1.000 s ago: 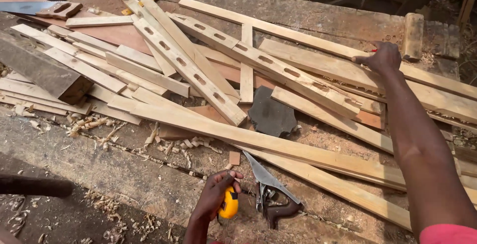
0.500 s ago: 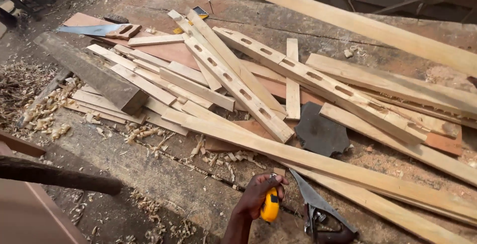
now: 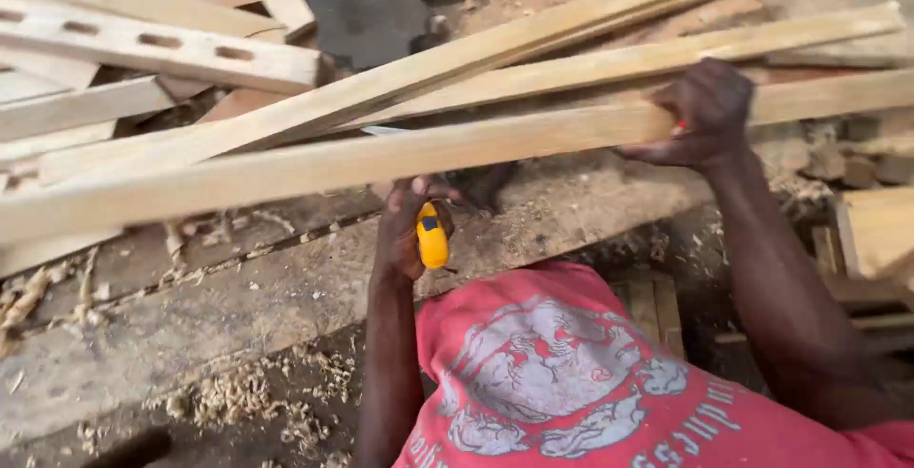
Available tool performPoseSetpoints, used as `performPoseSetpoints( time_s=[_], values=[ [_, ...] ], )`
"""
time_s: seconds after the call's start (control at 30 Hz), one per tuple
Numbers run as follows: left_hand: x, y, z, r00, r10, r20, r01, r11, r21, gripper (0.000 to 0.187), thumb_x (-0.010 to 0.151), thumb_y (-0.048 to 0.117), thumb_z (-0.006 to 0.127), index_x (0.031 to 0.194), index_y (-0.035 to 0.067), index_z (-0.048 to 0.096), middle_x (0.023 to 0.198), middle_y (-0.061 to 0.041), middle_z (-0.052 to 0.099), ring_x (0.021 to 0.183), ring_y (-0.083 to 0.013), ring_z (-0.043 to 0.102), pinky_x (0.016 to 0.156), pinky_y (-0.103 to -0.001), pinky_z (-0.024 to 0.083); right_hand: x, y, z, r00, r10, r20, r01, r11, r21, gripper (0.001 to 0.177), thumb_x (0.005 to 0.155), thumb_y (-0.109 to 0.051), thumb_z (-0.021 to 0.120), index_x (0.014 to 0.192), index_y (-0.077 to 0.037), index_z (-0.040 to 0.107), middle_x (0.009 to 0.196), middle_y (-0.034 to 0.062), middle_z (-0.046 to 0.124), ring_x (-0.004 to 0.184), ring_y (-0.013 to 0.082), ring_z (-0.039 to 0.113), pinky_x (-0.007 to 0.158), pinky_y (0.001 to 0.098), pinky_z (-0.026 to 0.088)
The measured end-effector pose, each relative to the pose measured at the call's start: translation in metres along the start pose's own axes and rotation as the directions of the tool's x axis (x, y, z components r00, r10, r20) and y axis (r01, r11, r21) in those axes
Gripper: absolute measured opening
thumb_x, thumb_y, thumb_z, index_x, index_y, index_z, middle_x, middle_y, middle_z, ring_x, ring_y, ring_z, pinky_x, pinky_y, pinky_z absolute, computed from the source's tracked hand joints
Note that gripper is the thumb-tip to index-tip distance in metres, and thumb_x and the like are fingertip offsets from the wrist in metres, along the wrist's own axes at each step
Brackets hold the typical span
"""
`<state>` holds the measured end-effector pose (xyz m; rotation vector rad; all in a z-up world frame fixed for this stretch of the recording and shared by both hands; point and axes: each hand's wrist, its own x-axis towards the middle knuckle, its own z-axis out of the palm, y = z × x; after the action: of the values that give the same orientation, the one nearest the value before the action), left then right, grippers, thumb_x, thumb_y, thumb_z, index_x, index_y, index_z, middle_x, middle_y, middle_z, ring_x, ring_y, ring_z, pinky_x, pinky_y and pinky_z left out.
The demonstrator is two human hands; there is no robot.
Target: Measuring and marking wooden planks using a tape measure and pencil in a workshop environment.
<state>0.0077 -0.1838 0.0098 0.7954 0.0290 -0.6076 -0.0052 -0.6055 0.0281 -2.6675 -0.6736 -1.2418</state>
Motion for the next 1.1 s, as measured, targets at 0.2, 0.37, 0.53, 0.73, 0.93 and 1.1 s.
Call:
performPoseSetpoints(
  time_s=[0.2, 0.37, 0.53, 0.73, 0.93, 1.1],
  values=[
    [-0.065, -0.025, 0.000, 0.763, 0.052, -0.644, 0.194, 0.932, 0.305, 0.032, 0.089, 0.036, 0.076, 0.079, 0.010, 0.061, 0.059, -0.008, 0.057, 0.047, -0.0159, 0.052, 0.043, -0.031, 0.043, -0.025, -0.092, 0.005, 0.972, 0.108, 0.207, -0.158, 0.956, 0.246, 0.073, 0.065, -0.081, 0.085, 0.089, -0.013, 0.071, 0.081, 0.0026, 0.060, 0.079, 0.0247, 0.059, 0.068, 0.0381, 0.041],
    [-0.098, -0.012, -0.089, 0.577, 0.066, -0.814, 0.158, 0.969, 0.190, 0.025, 0.088, 0.031, 0.080, 0.087, 0.012, 0.064, 0.065, -0.006, 0.064, 0.050, -0.0191, 0.063, 0.048, -0.036, 0.057, -0.128, -0.096, 0.033, 0.958, 0.189, 0.216, -0.205, 0.977, 0.051, 0.061, 0.074, -0.074, 0.081, 0.109, -0.024, 0.080, 0.084, -0.0047, 0.056, 0.082, 0.0175, 0.047, 0.083, 0.0373, 0.040],
    [-0.123, -0.001, -0.122, 0.525, 0.109, -0.844, 0.135, 0.969, 0.209, 0.024, 0.086, 0.030, 0.079, 0.100, 0.013, 0.068, 0.070, -0.001, 0.066, 0.053, -0.0118, 0.061, 0.047, -0.026, 0.053, -0.181, -0.089, 0.029, 0.911, 0.324, 0.255, -0.322, 0.945, -0.051, 0.052, 0.080, -0.052, 0.088, 0.123, -0.027, 0.076, 0.090, -0.0030, 0.057, 0.088, 0.0191, 0.050, 0.093, 0.0412, 0.040],
    [-0.131, 0.008, -0.091, 0.686, 0.151, -0.712, 0.152, 0.927, 0.343, 0.028, 0.097, 0.033, 0.072, 0.109, 0.007, 0.069, 0.085, -0.008, 0.074, 0.061, -0.0145, 0.067, 0.053, -0.026, 0.055, -0.188, -0.084, 0.037, 0.866, 0.481, 0.139, -0.468, 0.876, -0.113, 0.039, 0.085, -0.024, 0.085, 0.123, -0.028, 0.078, 0.090, -0.0039, 0.053, 0.089, 0.0199, 0.047, 0.090, 0.0389, 0.034],
    [-0.116, 0.007, 0.004, 0.869, -0.170, -0.465, 0.479, 0.529, 0.700, 0.036, 0.079, 0.018, 0.082, 0.108, -0.002, 0.073, 0.084, -0.017, 0.076, 0.081, -0.0249, 0.069, 0.074, -0.039, 0.055, -0.182, -0.089, 0.016, 0.691, 0.661, 0.295, -0.723, 0.649, 0.239, 0.034, 0.077, -0.008, 0.073, 0.108, -0.020, 0.081, 0.076, 0.0004, 0.053, 0.078, 0.0215, 0.051, 0.089, 0.0376, 0.042],
    [-0.085, -0.047, 0.077, 0.943, -0.288, -0.166, 0.300, 0.521, 0.799, 0.095, 0.070, 0.013, 0.091, 0.149, -0.001, 0.041, 0.100, -0.015, 0.071, 0.090, -0.0225, 0.066, 0.081, -0.031, 0.058, -0.076, -0.193, -0.047, 0.512, 0.589, 0.625, -0.817, 0.111, 0.565, 0.033, 0.084, -0.003, 0.067, 0.115, -0.007, 0.077, 0.061, -0.0039, 0.034, 0.060, 0.0090, 0.038, 0.067, 0.0255, 0.042]
  ],
)
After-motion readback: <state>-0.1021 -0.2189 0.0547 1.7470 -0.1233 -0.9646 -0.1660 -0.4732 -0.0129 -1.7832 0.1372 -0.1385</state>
